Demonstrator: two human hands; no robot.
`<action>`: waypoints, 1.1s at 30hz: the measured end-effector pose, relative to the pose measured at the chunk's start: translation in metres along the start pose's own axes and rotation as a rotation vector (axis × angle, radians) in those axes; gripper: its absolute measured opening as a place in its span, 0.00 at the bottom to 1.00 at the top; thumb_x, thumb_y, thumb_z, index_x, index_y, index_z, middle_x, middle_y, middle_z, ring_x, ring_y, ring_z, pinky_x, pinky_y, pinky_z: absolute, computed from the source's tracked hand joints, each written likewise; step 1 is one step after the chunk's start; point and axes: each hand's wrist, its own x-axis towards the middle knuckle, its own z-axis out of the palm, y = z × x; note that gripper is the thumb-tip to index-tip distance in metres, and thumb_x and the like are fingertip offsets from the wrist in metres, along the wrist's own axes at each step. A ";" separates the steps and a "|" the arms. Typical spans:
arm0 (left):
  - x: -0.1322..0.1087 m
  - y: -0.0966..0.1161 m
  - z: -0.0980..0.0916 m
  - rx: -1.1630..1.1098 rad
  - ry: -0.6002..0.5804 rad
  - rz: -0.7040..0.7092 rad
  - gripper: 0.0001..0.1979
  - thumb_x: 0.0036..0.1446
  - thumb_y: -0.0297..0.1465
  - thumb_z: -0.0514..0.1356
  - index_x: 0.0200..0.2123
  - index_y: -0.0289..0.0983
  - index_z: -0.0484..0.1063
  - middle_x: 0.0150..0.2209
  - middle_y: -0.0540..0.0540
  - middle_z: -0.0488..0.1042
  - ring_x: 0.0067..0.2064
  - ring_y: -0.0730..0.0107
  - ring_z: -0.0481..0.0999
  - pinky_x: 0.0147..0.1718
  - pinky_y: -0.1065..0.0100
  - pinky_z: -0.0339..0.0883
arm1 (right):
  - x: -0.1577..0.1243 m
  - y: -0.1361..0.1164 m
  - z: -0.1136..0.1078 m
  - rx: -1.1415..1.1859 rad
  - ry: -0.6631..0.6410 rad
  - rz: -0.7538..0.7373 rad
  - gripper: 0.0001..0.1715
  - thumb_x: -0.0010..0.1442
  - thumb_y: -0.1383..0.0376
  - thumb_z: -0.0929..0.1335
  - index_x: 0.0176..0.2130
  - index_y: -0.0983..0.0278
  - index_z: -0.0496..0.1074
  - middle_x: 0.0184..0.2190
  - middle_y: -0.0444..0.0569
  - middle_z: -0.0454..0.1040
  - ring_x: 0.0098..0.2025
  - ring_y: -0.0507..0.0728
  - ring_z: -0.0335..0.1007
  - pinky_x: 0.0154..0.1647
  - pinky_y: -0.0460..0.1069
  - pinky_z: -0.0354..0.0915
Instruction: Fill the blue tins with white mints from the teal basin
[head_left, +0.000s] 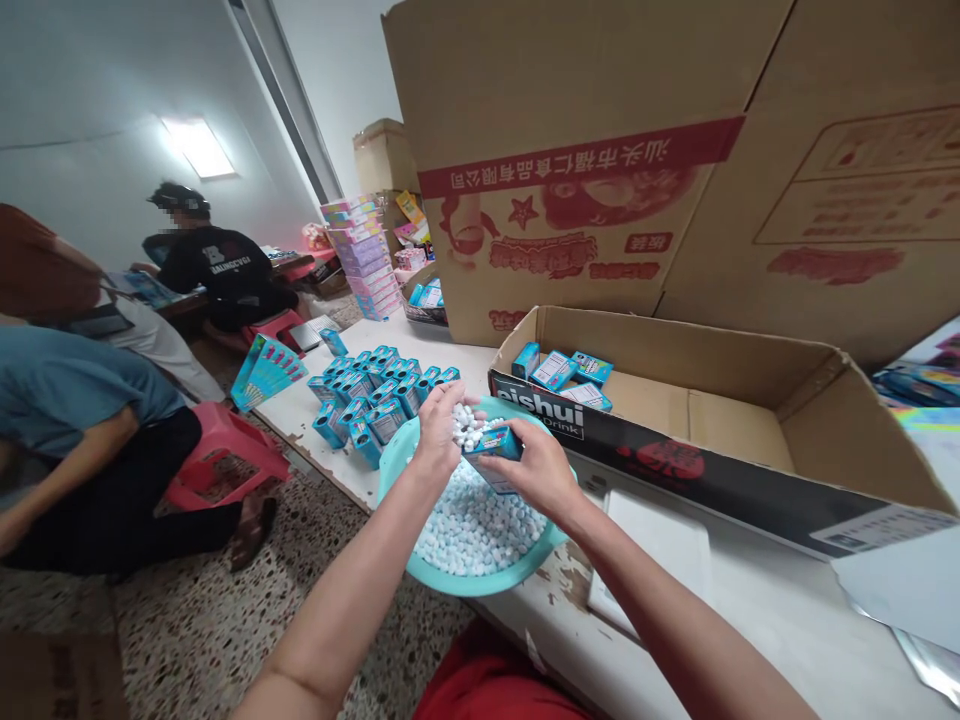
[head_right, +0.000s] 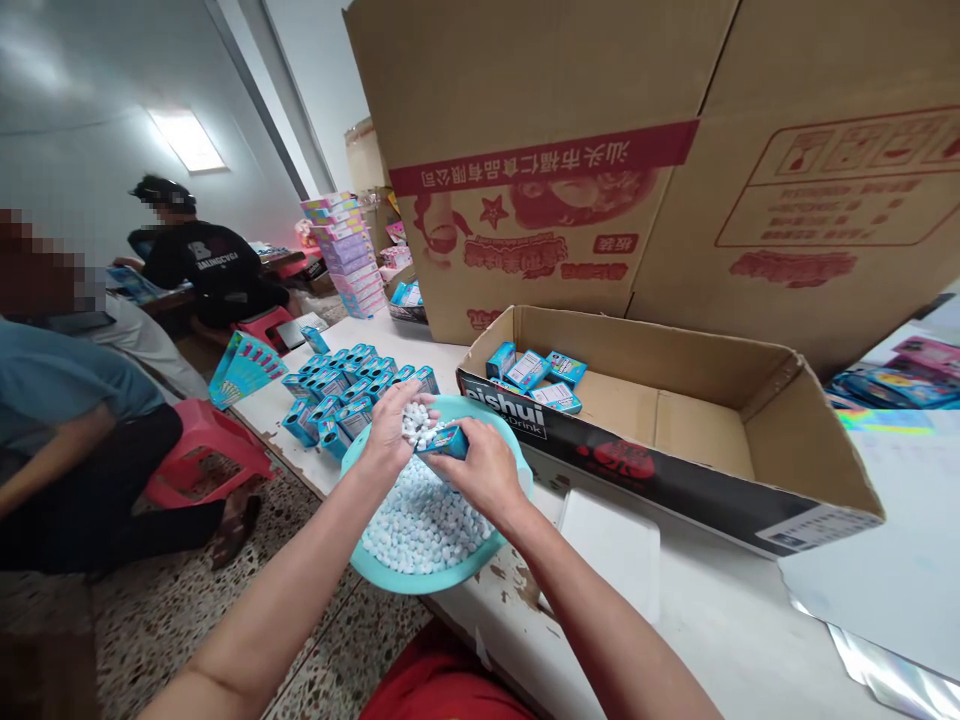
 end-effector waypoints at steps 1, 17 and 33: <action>0.000 0.000 0.001 -0.006 -0.004 0.009 0.19 0.38 0.35 0.68 0.31 0.36 0.64 0.20 0.52 0.70 0.18 0.72 0.70 0.19 0.73 0.63 | 0.000 0.000 -0.001 0.006 0.009 0.003 0.16 0.50 0.61 0.75 0.38 0.62 0.73 0.36 0.47 0.75 0.40 0.61 0.69 0.40 0.51 0.61; -0.006 0.001 0.007 0.030 -0.054 0.059 0.21 0.39 0.39 0.68 0.34 0.38 0.64 0.21 0.54 0.70 0.22 0.70 0.73 0.22 0.71 0.66 | -0.001 0.007 0.000 0.107 0.044 0.021 0.17 0.49 0.63 0.76 0.40 0.61 0.73 0.37 0.46 0.75 0.40 0.60 0.69 0.40 0.51 0.62; -0.014 0.000 0.017 0.084 -0.108 0.131 0.16 0.43 0.39 0.67 0.27 0.37 0.64 0.19 0.54 0.65 0.18 0.79 0.63 0.17 0.76 0.57 | -0.006 0.006 -0.008 0.183 0.075 0.010 0.18 0.48 0.65 0.75 0.41 0.61 0.74 0.38 0.47 0.76 0.42 0.61 0.70 0.42 0.53 0.64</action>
